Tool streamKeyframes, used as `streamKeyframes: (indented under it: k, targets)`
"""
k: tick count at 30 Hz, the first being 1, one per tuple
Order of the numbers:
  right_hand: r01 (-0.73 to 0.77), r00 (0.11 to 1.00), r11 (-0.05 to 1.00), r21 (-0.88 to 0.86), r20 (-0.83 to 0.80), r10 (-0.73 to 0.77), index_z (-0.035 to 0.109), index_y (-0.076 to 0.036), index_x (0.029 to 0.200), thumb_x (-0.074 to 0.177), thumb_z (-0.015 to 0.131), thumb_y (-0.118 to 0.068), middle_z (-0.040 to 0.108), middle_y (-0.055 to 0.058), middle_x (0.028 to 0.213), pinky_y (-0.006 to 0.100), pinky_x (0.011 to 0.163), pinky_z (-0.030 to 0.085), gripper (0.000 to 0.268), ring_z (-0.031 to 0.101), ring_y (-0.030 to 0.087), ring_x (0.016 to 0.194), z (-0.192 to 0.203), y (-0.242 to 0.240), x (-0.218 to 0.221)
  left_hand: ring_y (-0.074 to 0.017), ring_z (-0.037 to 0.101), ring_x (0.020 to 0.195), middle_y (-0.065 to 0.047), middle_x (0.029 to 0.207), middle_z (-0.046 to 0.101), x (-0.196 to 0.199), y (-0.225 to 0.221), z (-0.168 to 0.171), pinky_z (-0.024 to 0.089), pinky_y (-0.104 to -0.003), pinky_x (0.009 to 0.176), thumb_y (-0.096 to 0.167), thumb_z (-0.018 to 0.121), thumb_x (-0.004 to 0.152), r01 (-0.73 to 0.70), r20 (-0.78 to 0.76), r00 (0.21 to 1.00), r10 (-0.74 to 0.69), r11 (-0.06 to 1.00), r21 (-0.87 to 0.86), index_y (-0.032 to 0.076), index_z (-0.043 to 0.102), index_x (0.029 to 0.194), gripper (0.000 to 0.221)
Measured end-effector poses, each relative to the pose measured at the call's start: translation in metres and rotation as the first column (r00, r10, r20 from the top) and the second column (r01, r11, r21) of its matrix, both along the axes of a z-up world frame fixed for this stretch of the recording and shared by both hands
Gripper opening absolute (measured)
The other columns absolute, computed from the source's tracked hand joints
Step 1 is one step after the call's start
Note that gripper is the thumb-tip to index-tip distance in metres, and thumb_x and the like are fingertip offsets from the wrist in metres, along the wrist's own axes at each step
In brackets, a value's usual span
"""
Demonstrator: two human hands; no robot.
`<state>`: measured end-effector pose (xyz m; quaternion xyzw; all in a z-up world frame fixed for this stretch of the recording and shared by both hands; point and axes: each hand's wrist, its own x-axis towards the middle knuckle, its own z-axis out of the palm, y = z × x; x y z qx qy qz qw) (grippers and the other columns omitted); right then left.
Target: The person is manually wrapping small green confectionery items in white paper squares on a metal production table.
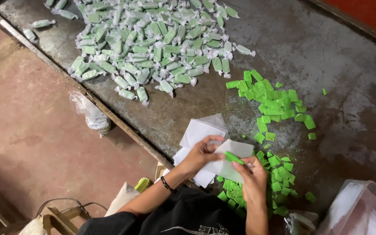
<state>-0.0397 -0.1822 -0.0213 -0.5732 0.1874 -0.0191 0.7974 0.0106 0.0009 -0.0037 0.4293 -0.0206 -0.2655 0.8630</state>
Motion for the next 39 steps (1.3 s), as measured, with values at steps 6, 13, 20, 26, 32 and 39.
streamKeyframes:
  k: [6, 13, 20, 26, 32, 39]
  targets:
    - [0.075, 0.992, 0.997, 0.014, 0.100, -0.077, 0.058, -0.006, 0.084, 0.073, 0.073, 0.003, 0.070, 0.012, 0.083, 0.031, 0.072, 0.058, 0.021, 0.069, 0.023, 0.076, 0.006, -0.008, -0.005, -0.0316, 0.059, 0.111, -0.018, 0.132, 0.049, 0.015, 0.022, 0.020, 0.055, -0.035, 0.089, 0.002, 0.067, 0.076, -0.191, -0.236, 0.956, 0.175, 0.980, -0.049, 0.018, 0.035, 0.141, 0.075]
    - [0.041, 0.992, 0.998, -0.055, 0.118, -0.034, 0.060, -0.007, 0.090, 0.072, 0.073, 0.007, 0.067, 0.007, 0.084, 0.026, 0.067, 0.054, 0.026, 0.065, 0.016, 0.073, 0.012, 0.001, -0.004, -0.0088, 0.065, 0.086, -0.001, 0.099, 0.069, 0.004, -0.006, 0.012, 0.054, -0.022, 0.077, 0.008, 0.080, 0.071, 0.000, 0.020, 1.000, -0.002, 0.998, 0.066, 0.006, 0.062, 0.111, 0.044]
    - [0.013, 0.999, 0.999, -0.030, -0.031, -0.014, 0.041, -0.002, 0.137, 0.069, 0.067, 0.002, 0.052, 0.016, 0.131, 0.033, 0.092, 0.046, 0.073, 0.056, 0.023, 0.108, 0.016, -0.002, -0.002, -0.0040, 0.060, 0.089, 0.001, 0.099, 0.065, 0.003, -0.006, 0.007, 0.051, -0.019, 0.079, 0.004, 0.073, 0.082, -0.006, 0.240, 0.970, -0.028, 0.990, 0.140, 0.005, 0.058, 0.113, 0.035]
    - [0.035, 0.997, 0.998, 0.044, -0.065, -0.032, 0.060, 0.006, 0.116, 0.073, 0.068, 0.001, 0.067, 0.019, 0.109, 0.037, 0.086, 0.052, 0.044, 0.064, 0.027, 0.095, 0.001, -0.006, -0.007, -0.0047, 0.060, 0.092, 0.000, 0.105, 0.065, 0.002, -0.007, 0.008, 0.052, -0.018, 0.082, 0.003, 0.072, 0.082, -0.038, 0.229, 0.973, -0.003, 0.985, 0.171, 0.005, 0.057, 0.121, 0.042]
    - [0.166, 0.985, 0.986, 0.001, 0.040, -0.166, 0.059, -0.004, 0.100, 0.077, 0.067, 0.003, 0.065, 0.010, 0.093, 0.023, 0.062, 0.044, 0.026, 0.058, 0.014, 0.078, -0.004, -0.020, -0.015, -0.0054, 0.062, 0.086, 0.000, 0.100, 0.066, 0.000, -0.006, 0.009, 0.052, -0.018, 0.077, 0.003, 0.074, 0.080, -0.104, 0.199, 0.978, 0.063, 0.974, 0.202, 0.006, 0.056, 0.121, 0.045]
    - [0.055, 0.997, 0.995, -0.080, -0.042, -0.058, 0.068, 0.005, 0.107, 0.076, 0.069, -0.002, 0.070, 0.014, 0.103, 0.034, 0.079, 0.055, 0.032, 0.064, 0.021, 0.090, 0.013, -0.001, -0.012, -0.0065, 0.063, 0.085, -0.002, 0.097, 0.067, -0.005, -0.010, 0.016, 0.054, -0.020, 0.075, 0.006, 0.073, 0.080, -0.086, 0.161, 0.985, 0.056, 0.980, 0.181, 0.005, 0.056, 0.118, 0.041]
